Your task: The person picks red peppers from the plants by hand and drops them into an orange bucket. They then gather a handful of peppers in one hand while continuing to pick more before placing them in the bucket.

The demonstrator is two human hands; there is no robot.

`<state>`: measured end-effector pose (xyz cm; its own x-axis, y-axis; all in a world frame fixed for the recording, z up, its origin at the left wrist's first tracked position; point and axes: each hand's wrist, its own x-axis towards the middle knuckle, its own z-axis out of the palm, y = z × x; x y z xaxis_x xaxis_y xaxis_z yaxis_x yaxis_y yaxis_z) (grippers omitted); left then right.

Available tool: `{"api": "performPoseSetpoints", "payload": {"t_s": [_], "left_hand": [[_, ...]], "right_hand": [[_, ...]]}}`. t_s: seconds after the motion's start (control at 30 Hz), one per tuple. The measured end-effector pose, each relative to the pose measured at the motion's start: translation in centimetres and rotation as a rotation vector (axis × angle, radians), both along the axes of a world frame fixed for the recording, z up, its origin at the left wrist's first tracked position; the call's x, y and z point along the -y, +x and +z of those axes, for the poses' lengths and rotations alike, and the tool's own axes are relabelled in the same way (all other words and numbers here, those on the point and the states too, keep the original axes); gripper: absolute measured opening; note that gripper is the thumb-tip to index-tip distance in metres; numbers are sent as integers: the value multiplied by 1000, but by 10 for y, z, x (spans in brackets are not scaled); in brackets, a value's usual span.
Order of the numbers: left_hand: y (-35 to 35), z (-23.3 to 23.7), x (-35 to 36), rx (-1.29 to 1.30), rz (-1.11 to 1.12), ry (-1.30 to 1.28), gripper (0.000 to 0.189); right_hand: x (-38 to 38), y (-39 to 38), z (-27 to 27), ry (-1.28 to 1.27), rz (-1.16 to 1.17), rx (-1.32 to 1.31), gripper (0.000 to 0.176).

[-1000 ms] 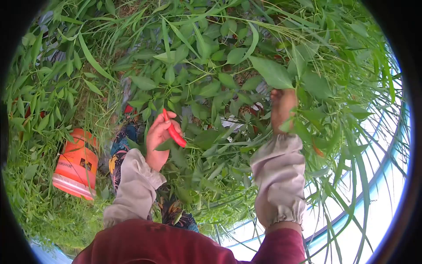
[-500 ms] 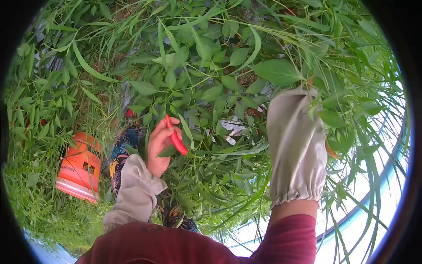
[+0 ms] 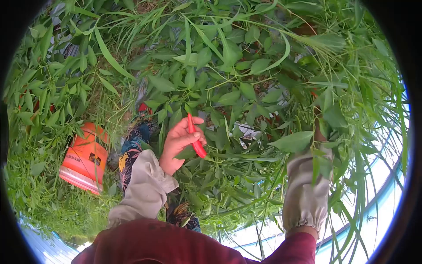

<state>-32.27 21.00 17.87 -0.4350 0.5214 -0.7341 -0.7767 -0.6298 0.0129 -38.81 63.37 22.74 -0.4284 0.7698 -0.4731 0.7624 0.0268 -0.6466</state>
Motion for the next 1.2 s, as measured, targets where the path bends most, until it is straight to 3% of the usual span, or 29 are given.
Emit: {"api": "performPoseSetpoints", "payload": {"t_s": [0.1, 0.13, 0.2, 0.27, 0.33, 0.37, 0.43, 0.47, 0.53, 0.57, 0.63, 0.7, 0.77, 0.8, 0.87, 0.9, 1.03, 1.1, 1.13, 1.2], "left_hand": [[5, -3, -1, -16, -18, 82, 31], [5, -2, -1, -20, -12, 82, 31], [3, 0, 1, -104, -42, 58, 29], [-6, 11, 0, -196, -123, -20, 29], [-7, 13, -3, -283, -206, -89, 30], [-5, 9, -6, -672, -342, -288, 31], [-7, 6, -4, -958, -460, -435, 32], [-4, 5, -5, -959, -458, -436, 32], [7, 1, -11, -392, -176, 45, 31], [-1, 12, -9, -201, -191, 49, 28], [1, 4, -10, -190, -188, -54, 24], [-6, 2, -7, -173, -195, -212, 18], [-13, 2, -4, -124, -189, -217, 17], [-15, 2, -3, -70, -180, -223, 16], [-18, 3, -5, -52, -166, -234, 16], [-18, 3, -5, -39, -149, -242, 15], [-19, 1, -6, -31, -142, -235, 16], [-19, 1, -6, -10, -147, -242, 17], [-19, 1, -7, -9, -149, -244, 17], [-19, 2, -8, 31, -107, -248, 19]], "right_hand": [[61, 46, 30, 173, 249, 212, 15], [83, 58, 33, 265, 440, 280, 15], [138, 70, 44, 526, 1072, 269, 9], [205, 52, 58, 450, 1267, 236, 9], [233, 49, 51, 187, 1256, 204, 11], [246, 45, 48, 191, 1254, 204, 11], [263, 34, 42, -163, 1105, 203, 12], [260, 24, 40, -162, 1107, 201, 12], [246, -5, 32, -815, 770, 426, 17], [238, -22, 25, -668, 731, 354, 19], [209, -61, -11, -311, 536, 249, 19], [153, -88, -66, -129, 315, 27, 22], [115, -111, -108, -125, 84, 230, 18], [109, -117, -122, -130, 84, 232, 18], [97, -118, -149, -64, 206, 691, 14], [88, -110, -164, -33, 311, 567, 18], [86, -99, -189, 96, 405, 499, 18], [99, -90, -194, 90, 146, -66, 12], [97, -88, -194, 88, 144, -66, 12], [91, -82, -190, 413, 437, 86, 11]]}}
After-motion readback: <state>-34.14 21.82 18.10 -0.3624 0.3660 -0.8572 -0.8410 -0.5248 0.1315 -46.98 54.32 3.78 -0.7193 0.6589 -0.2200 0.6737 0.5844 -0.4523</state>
